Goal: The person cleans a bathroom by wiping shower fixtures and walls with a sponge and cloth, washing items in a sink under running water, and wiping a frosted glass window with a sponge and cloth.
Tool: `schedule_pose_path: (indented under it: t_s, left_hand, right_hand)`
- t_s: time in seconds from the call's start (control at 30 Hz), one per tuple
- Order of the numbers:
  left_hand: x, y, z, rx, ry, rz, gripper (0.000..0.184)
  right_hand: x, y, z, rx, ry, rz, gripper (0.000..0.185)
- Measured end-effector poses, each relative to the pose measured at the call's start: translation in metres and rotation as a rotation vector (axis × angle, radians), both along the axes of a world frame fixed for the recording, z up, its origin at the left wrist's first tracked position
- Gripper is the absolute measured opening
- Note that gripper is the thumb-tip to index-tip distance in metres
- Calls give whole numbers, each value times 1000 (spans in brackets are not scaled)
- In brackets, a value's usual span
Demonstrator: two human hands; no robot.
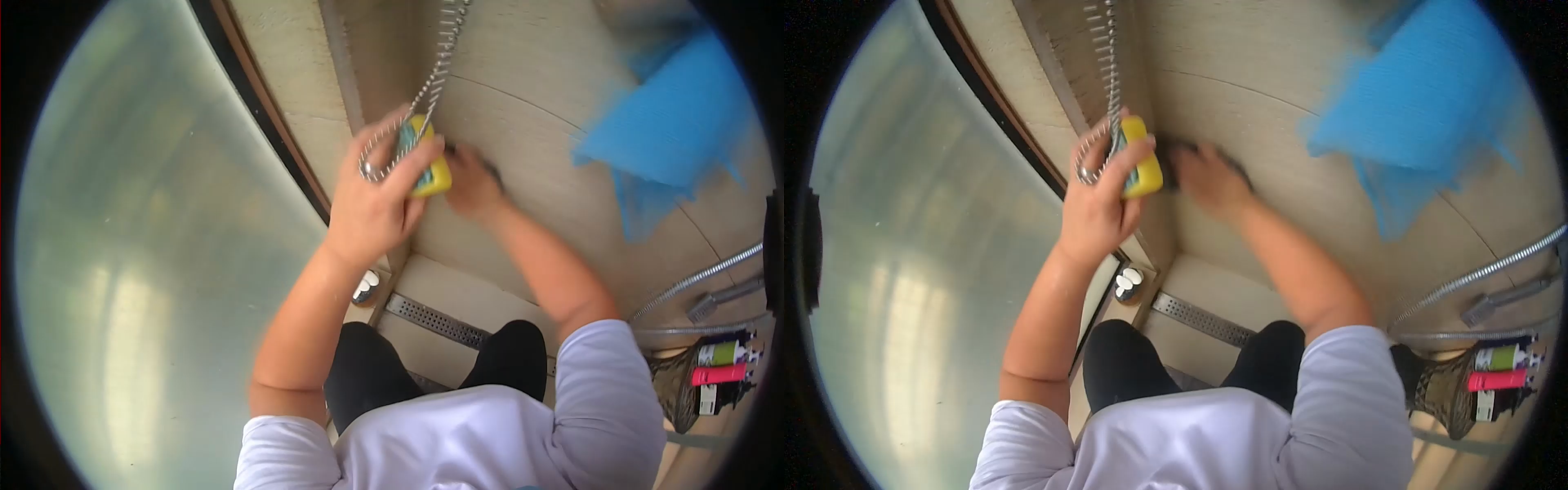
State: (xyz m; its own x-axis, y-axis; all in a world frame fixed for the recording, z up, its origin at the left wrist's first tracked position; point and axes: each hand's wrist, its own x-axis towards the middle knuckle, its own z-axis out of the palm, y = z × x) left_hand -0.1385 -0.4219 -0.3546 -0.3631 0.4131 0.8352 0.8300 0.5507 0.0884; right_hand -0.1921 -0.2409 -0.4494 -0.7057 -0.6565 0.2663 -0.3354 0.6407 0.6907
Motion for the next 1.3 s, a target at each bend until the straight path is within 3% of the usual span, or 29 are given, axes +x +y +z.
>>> schedule_pose_path:
  t_s: [0.03, 0.1, 0.13, 0.23, 0.27, 0.3, 0.37, 0.4, 0.47, 0.53, 0.6, 0.7, 0.73, 0.83, 0.93, 1.03, 1.13, 1.23, 1.3]
  left_hand:
    - [4, -5, -16, -12, -75, 30, 49]
    - [8, -15, -49, -34, -216, 82, 51]
    - [9, -18, -62, -76, -230, 107, 52]
    - [13, -25, -75, -171, -260, 178, 56]
    - [13, -28, -72, -187, -260, 193, 57]
    - [14, -30, -70, -206, -270, 202, 59]
    - [11, -34, -57, -154, -147, 229, 63]
    - [11, -34, -52, -131, -87, 281, 61]
    - [8, -28, -49, -8, 31, 316, 58]
    - [-5, -22, -54, 29, 102, 359, 56]
    - [-16, -20, -75, 26, 103, 386, 56]
    - [-30, -10, -92, -3, 282, 487, 53]
    - [-32, -7, -98, 5, 295, 514, 48]
    - [-21, 13, -109, -93, 248, 470, 44]
    - [-21, 34, -132, -262, 222, 436, 39]
    - [-30, 30, -132, -419, 129, 459, 38]
    - [-36, 29, -106, -379, 141, 365, 22]
    - [-35, 25, -99, -414, 62, 332, 23]
    - [-46, 23, -113, -428, 117, 307, 24]
  right_hand:
    - [-17, 5, -82, -250, -245, 27, 35]
    - [-26, 9, -191, -474, -516, 65, 40]
    - [-17, 8, -210, -452, -541, 77, 42]
    - [-7, -2, -202, 198, -548, 82, 41]
    - [-11, -6, -195, -97, -709, -49, 41]
    - [-19, -6, -179, -251, -685, -55, 41]
    - [-12, -8, -91, -10, -356, 69, 39]
    - [-20, -7, -70, -197, -252, -6, 38]
    - [-14, -5, 6, -246, 57, 153, 36]
    - [-19, -6, 0, -270, 275, 174, 35]
    - [-30, -8, -51, -268, 427, 175, 34]
    - [-33, -6, -138, -334, 246, 283, 37]
    - [-28, -4, -159, -351, 155, 314, 40]
    - [-20, 4, -254, -25, -111, 149, 43]
    - [10, 45, -325, -186, -513, 151, 40]
    - [68, 117, -346, 245, -738, 65, 42]
    - [103, 175, -349, 718, -906, 1, 45]
    - [103, 178, -348, 682, -863, 4, 44]
    - [62, 131, -357, 385, -685, 167, 40]
